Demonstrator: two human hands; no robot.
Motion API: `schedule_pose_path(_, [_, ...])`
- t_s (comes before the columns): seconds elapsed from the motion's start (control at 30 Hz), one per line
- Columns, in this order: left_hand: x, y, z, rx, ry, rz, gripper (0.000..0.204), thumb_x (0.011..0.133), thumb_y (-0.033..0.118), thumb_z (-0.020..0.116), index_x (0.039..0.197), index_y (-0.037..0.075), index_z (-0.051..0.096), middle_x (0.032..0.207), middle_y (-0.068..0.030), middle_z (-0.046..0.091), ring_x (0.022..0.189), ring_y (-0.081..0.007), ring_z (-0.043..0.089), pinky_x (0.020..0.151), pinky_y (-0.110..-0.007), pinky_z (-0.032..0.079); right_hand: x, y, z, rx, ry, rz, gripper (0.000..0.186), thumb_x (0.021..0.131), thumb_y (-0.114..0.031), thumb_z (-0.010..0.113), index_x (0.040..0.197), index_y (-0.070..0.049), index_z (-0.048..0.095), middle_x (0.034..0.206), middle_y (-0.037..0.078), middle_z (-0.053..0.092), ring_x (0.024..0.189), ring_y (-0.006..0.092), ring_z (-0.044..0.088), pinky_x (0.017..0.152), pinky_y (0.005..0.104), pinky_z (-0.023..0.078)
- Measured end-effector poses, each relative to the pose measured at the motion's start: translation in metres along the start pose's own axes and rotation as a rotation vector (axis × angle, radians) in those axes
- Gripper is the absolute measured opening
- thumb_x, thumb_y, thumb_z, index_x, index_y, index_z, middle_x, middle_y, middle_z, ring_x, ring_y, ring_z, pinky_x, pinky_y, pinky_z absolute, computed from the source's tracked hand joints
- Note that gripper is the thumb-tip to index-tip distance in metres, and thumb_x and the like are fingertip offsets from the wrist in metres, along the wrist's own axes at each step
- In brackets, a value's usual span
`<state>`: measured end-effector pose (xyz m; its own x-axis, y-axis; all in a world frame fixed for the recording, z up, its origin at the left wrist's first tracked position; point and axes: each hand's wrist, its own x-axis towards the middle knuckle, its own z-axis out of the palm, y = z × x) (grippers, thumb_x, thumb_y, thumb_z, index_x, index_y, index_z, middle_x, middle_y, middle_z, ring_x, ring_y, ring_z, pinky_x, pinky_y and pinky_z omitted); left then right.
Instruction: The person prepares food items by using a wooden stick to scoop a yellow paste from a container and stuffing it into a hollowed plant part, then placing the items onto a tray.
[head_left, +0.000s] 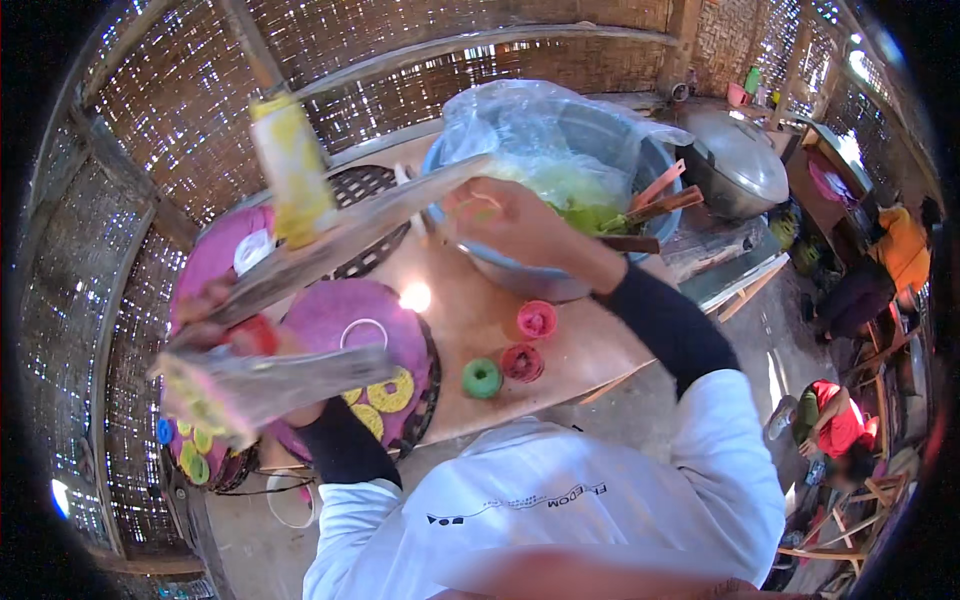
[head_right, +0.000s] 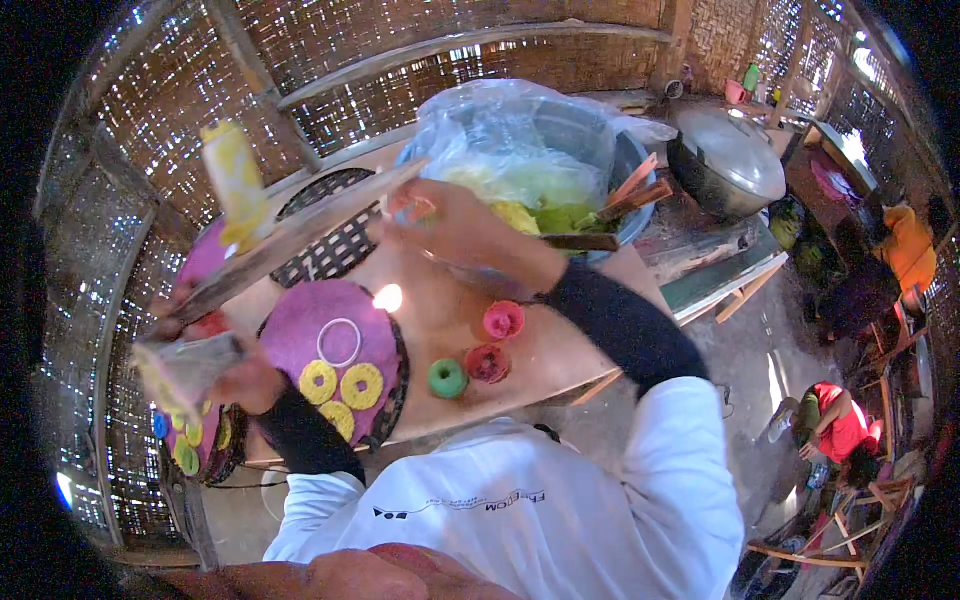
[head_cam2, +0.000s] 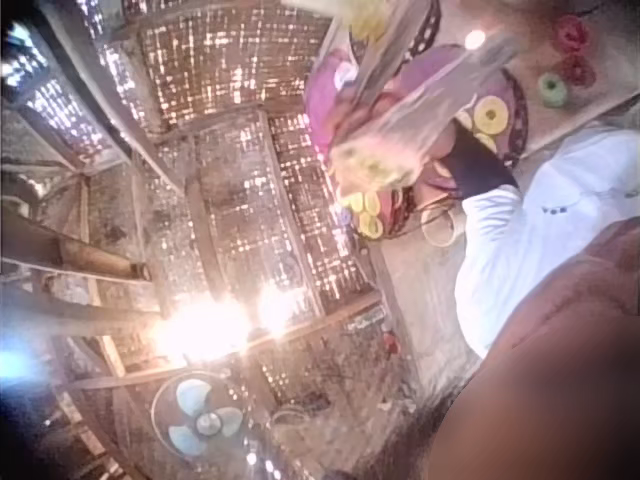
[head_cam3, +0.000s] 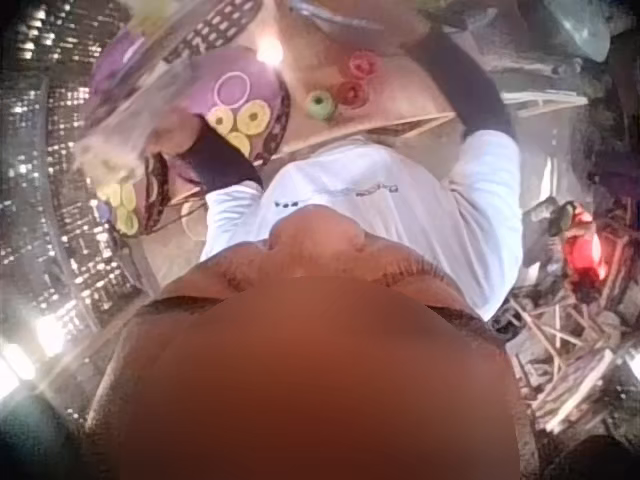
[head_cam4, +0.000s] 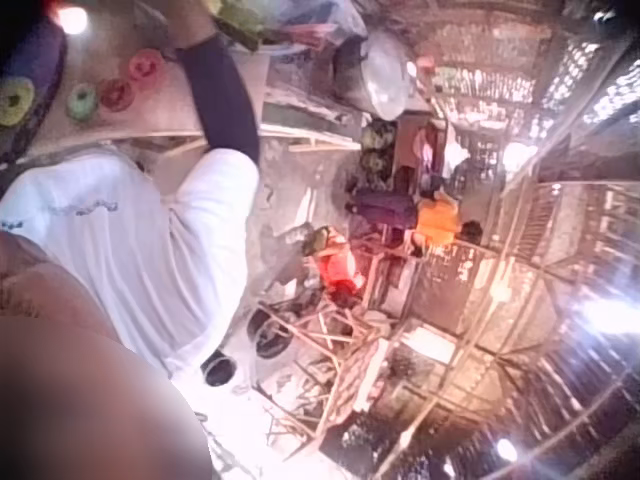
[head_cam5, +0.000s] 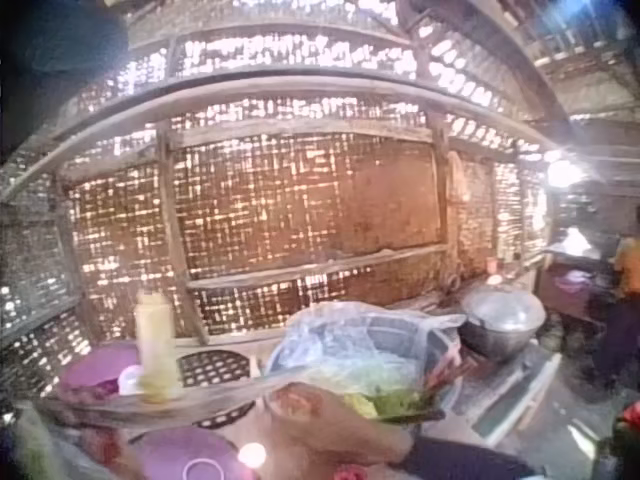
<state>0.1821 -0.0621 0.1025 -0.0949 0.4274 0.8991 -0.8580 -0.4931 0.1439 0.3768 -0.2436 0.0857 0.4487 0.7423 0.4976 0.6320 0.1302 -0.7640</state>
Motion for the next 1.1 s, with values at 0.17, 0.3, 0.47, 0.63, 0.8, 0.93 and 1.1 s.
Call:
schedule_pose_path(0.17, [0.008, -0.004, -0.008, 0.606, 0.063, 0.282, 0.033, 0.080, 0.036, 0.058, 0.089, 0.007, 0.047, 0.093, -0.0087, 0.049, 0.086, -0.0232, 0.051, 0.075, -0.037, 0.045, -0.031, 0.030, -0.080, -1.236, -0.452, 0.212, 0.039, 0.072, -0.040, 0.062, 0.085, -0.003, 0.062, 0.093, 0.016, 0.057, 0.089, 0.0279, 0.056, 0.072, 0.0396, 0.046])
schedule_pose_path(0.3, [-0.003, -0.008, -0.013, 1.420, -0.200, 0.614, 0.036, 0.082, 0.038, 0.054, 0.089, 0.004, 0.047, 0.087, -0.0086, 0.050, 0.077, -0.0209, 0.053, 0.068, -0.033, 0.046, -0.035, 0.074, -0.103, -1.194, -0.628, 0.171, 0.034, 0.074, -0.036, 0.060, 0.078, -0.002, 0.063, 0.088, 0.017, 0.059, 0.083, 0.0322, 0.058, 0.069, 0.0418, 0.046])
schedule_pose_path(0.47, [-0.014, -0.001, -0.008, 1.419, -0.331, 0.532, 0.039, 0.081, 0.042, 0.052, 0.088, 0.004, 0.048, 0.086, -0.0088, 0.049, 0.076, -0.0206, 0.052, 0.065, -0.033, 0.045, -0.035, 0.093, -0.108, -0.983, -0.722, 0.411, 0.019, 0.076, -0.020, 0.054, 0.072, -0.002, 0.056, 0.066, 0.016, 0.059, 0.064, 0.0334, 0.060, 0.055, 0.0434, 0.046])
schedule_pose_path(0.63, [-0.018, 0.011, -0.022, 1.314, -0.257, 0.283, 0.044, 0.079, 0.046, 0.054, 0.088, 0.003, 0.048, 0.086, -0.0090, 0.049, 0.077, -0.0204, 0.052, 0.063, -0.032, 0.044, -0.052, 0.055, -0.121, -0.996, -0.551, 0.066, 0.008, 0.072, -0.011, 0.053, 0.070, -0.003, 0.052, 0.057, 0.015, 0.056, 0.057, 0.0299, 0.059, 0.050, 0.0416, 0.044])
schedule_pose_path(0.8, [-0.015, 0.024, -0.038, 1.428, -0.306, 0.267, 0.045, 0.078, 0.046, 0.055, 0.088, 0.003, 0.048, 0.086, -0.0089, 0.049, 0.076, -0.0198, 0.052, 0.062, -0.030, 0.043, -0.045, 0.015, -0.145, -1.096, -0.521, -0.145, 0.004, 0.072, -0.009, 0.052, 0.073, -0.006, 0.054, 0.052, 0.010, 0.052, 0.052, 0.0269, 0.058, 0.046, 0.0405, 0.041])
schedule_pose_path(0.93, [-0.014, 0.029, -0.042, 1.477, -0.344, 0.261, 0.045, 0.078, 0.046, 0.055, 0.089, 0.003, 0.049, 0.085, -0.0088, 0.050, 0.075, -0.0193, 0.052, 0.061, -0.029, 0.043, -0.039, 0.044, -0.140, -1.116, -0.476, -0.078, 0.011, 0.071, -0.013, 0.053, 0.081, -0.009, 0.057, 0.058, 0.008, 0.055, 0.054, 0.0243, 0.058, 0.048, 0.0372, 0.044])
schedule_pose_path(1.1, [-0.010, 0.022, -0.049, 1.505, -0.415, 0.267, 0.045, 0.077, 0.046, 0.056, 0.089, 0.002, 0.049, 0.085, -0.0087, 0.050, 0.074, -0.0187, 0.052, 0.060, -0.027, 0.043, -0.042, 0.095, -0.115, -1.070, -0.385, -0.016, 0.016, 0.075, -0.013, 0.052, 0.089, -0.012, 0.057, 0.060, 0.009, 0.058, 0.056, 0.0273, 0.060, 0.049, 0.0398, 0.046])
